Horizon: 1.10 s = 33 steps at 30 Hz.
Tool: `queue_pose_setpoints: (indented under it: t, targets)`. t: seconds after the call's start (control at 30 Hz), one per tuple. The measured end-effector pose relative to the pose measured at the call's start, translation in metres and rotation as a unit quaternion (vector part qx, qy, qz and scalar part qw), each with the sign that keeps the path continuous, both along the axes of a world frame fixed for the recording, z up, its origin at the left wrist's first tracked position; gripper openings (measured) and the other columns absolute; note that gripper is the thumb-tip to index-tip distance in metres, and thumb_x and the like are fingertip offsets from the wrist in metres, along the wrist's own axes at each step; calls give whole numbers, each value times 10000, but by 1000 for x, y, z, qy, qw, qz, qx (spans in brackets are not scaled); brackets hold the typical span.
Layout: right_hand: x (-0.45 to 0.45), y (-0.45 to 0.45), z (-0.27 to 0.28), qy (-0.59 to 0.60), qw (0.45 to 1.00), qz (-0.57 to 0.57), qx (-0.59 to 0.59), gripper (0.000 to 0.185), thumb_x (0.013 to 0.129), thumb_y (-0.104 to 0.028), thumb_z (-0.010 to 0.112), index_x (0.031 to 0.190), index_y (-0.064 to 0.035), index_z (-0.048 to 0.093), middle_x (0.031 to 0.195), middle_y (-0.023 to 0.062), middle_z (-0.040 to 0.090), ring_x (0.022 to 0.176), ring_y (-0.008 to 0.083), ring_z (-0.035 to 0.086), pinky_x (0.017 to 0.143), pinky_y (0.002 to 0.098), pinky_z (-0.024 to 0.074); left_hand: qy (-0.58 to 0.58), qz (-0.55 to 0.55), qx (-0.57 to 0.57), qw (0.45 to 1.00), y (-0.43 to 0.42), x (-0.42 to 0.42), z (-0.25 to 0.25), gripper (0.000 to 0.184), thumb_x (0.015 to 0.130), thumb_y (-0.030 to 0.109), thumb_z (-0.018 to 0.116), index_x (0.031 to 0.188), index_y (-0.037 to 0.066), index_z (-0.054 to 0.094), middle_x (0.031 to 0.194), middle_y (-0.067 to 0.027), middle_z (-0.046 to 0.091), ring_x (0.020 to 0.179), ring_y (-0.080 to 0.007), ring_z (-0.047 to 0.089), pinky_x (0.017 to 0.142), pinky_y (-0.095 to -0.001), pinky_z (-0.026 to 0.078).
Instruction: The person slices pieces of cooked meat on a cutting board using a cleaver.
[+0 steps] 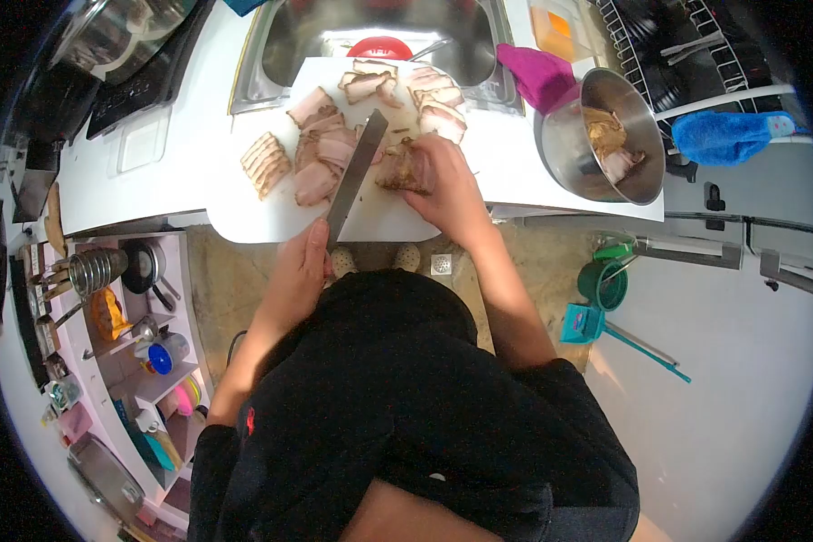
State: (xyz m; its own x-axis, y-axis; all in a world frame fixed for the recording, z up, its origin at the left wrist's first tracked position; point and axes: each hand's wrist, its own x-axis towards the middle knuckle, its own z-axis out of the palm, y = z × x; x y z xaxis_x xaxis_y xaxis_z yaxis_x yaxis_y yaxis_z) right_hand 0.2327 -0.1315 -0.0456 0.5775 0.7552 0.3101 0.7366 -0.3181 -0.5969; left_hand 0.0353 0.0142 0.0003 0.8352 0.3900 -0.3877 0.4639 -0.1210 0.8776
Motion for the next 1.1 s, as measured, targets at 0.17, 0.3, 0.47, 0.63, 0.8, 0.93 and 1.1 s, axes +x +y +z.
queue_pose_setpoints:
  t: [0.17, 0.3, 0.47, 0.63, 0.8, 0.93, 1.1]
  targets:
    - [3, 2, 3, 65, 997, -15, -45, 687, 597, -80, 845, 1198, -43, 515, 1159, 163, 576, 1110, 338, 555, 955, 384, 457, -14, 16, 12, 1000, -4, -4, 2, 464, 1047, 343, 346, 1330, 14, 510, 785, -235, 605, 720, -325, 606, 775, -366, 473]
    - [-3, -2, -3, 60, 998, -16, -25, 629, 640, -80, 819, 1186, -24, 513, 1185, 177, 554, 1133, 342, 542, 969, 386, 441, -30, 1, 52, 998, -9, -8, 9, 451, 1044, 330, 349, 1342, 30, 506, 770, -257, 609, 733, -397, 620, 740, -389, 476]
    - [-14, 5, -16, 13, 993, -49, 106, 392, 783, -64, 686, 1135, -5, 523, 1164, 187, 526, 1119, 350, 497, 973, 402, 395, -58, -22, 87, 994, -25, -10, 11, 432, 1036, 302, 369, 1390, 77, 471, 750, -254, 617, 722, -427, 619, 676, -462, 470]
    - [-20, 27, -41, 26, 975, -108, 193, 182, 858, -63, 576, 1023, -12, 516, 1024, 168, 502, 959, 348, 451, 855, 421, 367, -22, -56, 130, 990, -40, -11, 0, 454, 1026, 301, 384, 1447, 129, 393, 720, -231, 612, 683, -435, 600, 642, -509, 457]
    - [-17, 28, -50, -70, 979, -109, 157, 286, 751, -56, 636, 995, -7, 495, 989, 158, 461, 937, 341, 452, 814, 426, 379, 19, -70, 156, 985, -51, -15, -4, 458, 1024, 314, 385, 1466, 191, 363, 698, -215, 597, 648, -432, 592, 630, -512, 472]
    - [-19, 25, -44, -95, 981, -91, 140, 323, 706, -49, 647, 981, -10, 483, 992, 165, 450, 952, 338, 455, 812, 430, 386, 51, -72, 179, 980, -56, -15, -1, 459, 1022, 325, 389, 1464, 206, 363, 683, -216, 586, 636, -432, 591, 622, -520, 481]
    - [-20, 27, -45, -70, 984, -109, 121, 296, 715, -48, 634, 961, -12, 473, 1004, 159, 455, 972, 329, 445, 845, 414, 375, 68, -72, 176, 979, -56, -14, 2, 469, 1019, 333, 395, 1469, 213, 350, 664, -218, 583, 614, -439, 586, 609, -537, 481]
